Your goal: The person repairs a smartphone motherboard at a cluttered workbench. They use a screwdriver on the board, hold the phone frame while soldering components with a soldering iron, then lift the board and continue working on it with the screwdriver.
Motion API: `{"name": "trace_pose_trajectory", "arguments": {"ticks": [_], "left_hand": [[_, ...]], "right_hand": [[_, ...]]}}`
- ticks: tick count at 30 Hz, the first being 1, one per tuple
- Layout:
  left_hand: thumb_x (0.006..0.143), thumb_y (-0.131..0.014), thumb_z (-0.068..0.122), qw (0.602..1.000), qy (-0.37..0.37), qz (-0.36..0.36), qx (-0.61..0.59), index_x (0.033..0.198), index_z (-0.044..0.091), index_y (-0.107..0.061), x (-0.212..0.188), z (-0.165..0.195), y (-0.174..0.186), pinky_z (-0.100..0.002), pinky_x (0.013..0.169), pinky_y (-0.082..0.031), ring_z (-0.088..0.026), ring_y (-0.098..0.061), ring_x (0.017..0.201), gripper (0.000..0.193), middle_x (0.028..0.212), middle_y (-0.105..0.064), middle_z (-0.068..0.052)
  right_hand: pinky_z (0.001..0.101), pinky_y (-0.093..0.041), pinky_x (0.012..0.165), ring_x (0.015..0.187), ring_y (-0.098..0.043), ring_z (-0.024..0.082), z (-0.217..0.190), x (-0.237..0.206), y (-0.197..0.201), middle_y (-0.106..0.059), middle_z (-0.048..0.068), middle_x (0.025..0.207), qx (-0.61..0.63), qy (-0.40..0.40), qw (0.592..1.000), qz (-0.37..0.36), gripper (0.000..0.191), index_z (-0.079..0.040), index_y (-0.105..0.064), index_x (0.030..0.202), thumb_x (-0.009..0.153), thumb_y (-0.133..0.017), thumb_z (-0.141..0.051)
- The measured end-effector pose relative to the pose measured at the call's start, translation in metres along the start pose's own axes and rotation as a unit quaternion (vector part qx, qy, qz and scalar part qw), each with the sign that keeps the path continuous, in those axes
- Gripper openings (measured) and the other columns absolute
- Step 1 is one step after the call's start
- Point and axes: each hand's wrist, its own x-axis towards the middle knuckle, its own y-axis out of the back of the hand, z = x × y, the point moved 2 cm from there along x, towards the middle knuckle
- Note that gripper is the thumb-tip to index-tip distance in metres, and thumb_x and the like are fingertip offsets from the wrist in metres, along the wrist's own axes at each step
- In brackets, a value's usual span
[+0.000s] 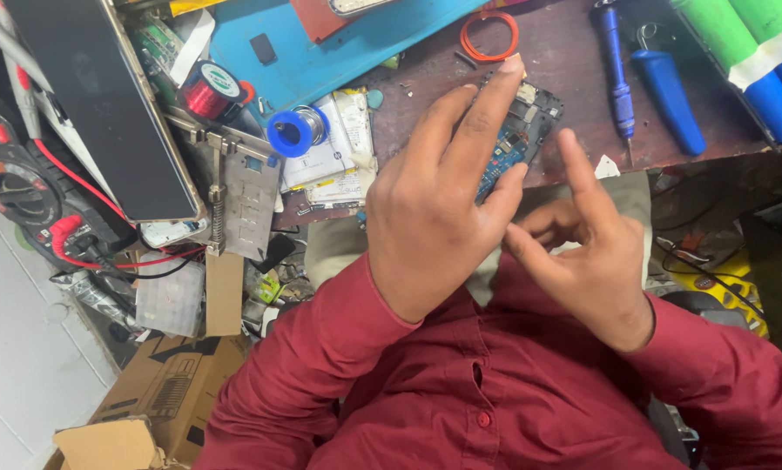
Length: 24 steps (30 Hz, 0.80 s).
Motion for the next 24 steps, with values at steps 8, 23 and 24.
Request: {"name": "trace_pose_trajectory", "arguments": {"ticks": [8, 23, 24], "left_hand": [[0.092, -0.081, 0.014, 1.000, 0.010, -0.014, -0.015, 0.152, 0.019, -0.041, 0.006, 0.006, 0.004, -0.033, 0.092, -0.059, -0.026, -0.069, 0.113, 0.072, 0.133, -0.061, -0.008], [0.092, -0.085, 0.017, 0.999, 0.027, -0.025, -0.003, 0.152, 0.019, -0.041, 0.014, 0.000, -0.001, -0.033, 0.091, -0.058, -0.025, -0.069, 0.111, 0.074, 0.132, -0.061, -0.008], [0.092, -0.084, 0.017, 0.999, 0.025, -0.024, -0.002, 0.152, 0.018, -0.041, 0.014, 0.000, -0.001, -0.034, 0.092, -0.057, -0.026, -0.069, 0.112, 0.074, 0.132, -0.061, -0.008]], "right_hand": [[0.0226, -0.054, 0.064, 0.064, -0.069, 0.009, -0.004, 0.005, 0.008, -0.070, 0.004, 0.075, -0.050, 0.043, 0.998, 0.008, 0.088, 0.003, -0.033, 0.161, 0.088, -0.082, -0.001], [0.0234, -0.052, 0.059, 0.060, -0.067, 0.009, -0.003, 0.012, 0.011, -0.069, 0.001, 0.071, -0.070, 0.093, 0.993, 0.000, 0.075, 0.003, -0.048, 0.150, 0.086, -0.086, -0.005], [0.0234, -0.052, 0.058, 0.059, -0.066, 0.009, -0.002, 0.013, 0.012, -0.069, 0.001, 0.071, -0.076, 0.095, 0.993, 0.001, 0.075, 0.003, -0.049, 0.150, 0.086, -0.086, -0.006]]}}
